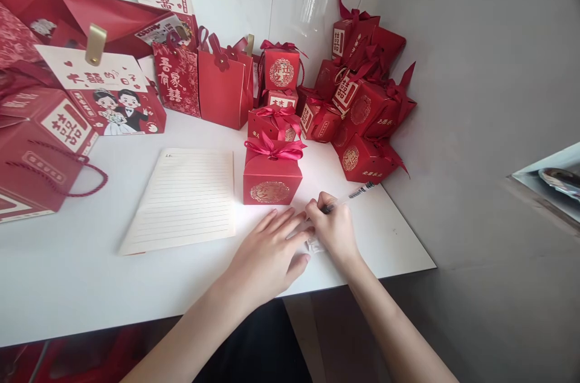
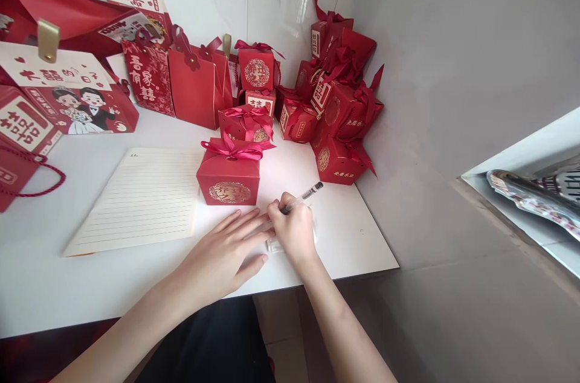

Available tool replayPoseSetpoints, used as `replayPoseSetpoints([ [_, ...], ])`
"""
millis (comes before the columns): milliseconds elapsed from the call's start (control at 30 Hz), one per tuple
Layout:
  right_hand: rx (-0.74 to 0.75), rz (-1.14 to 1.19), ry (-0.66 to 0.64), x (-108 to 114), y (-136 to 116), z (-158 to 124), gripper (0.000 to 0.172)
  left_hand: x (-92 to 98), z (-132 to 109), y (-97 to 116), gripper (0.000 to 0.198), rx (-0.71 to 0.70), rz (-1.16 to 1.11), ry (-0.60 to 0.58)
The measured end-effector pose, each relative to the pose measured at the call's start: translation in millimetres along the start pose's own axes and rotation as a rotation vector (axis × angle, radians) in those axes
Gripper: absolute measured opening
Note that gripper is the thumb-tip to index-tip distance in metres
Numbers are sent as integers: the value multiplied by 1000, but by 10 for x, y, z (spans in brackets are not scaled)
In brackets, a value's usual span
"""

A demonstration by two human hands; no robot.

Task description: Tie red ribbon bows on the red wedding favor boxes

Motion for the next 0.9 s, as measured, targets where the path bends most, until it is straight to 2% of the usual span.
replayPoseSetpoints([
  [167,0,54,44,43,-5,-7,30,-7,-3,-2,33,-8,1,9],
  [333,-49,212,227,338,83,-58,36,22,-3,22,33,-38,17,25],
  [400,-1,212,270,490,93,-97,34,38,-8,30,34,-45,11,29],
  [500,192,-27,167,581,-1,-166,27,55,-28,41,37,-54,-3,37],
  [567,363,-200,3,500,-69,-244,27,73,-47,44,39,-57,-10,52],
  [633,521,-365,-97,455,-95,-335,25,103,-66,56,37,-68,-8,75],
  [700,611,-521,-83,521,-65,-357,22,149,-89,78,31,-90,-2,117],
  [833,733,-771,68,769,-16,-212,20,253,-152,115,19,-144,-29,277],
  [900,814,-876,97,797,-27,-101,32,297,-214,151,18,-220,-63,391],
])
Point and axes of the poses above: each hand's wrist, its own z-axis towards the middle knuckle, its own x-axis out of the back of the hand, y = z × x, the point moved 10 cm from there along z, towards the middle knuckle, and after that the axes turned 6 degrees about x, right-handed, at the moved point
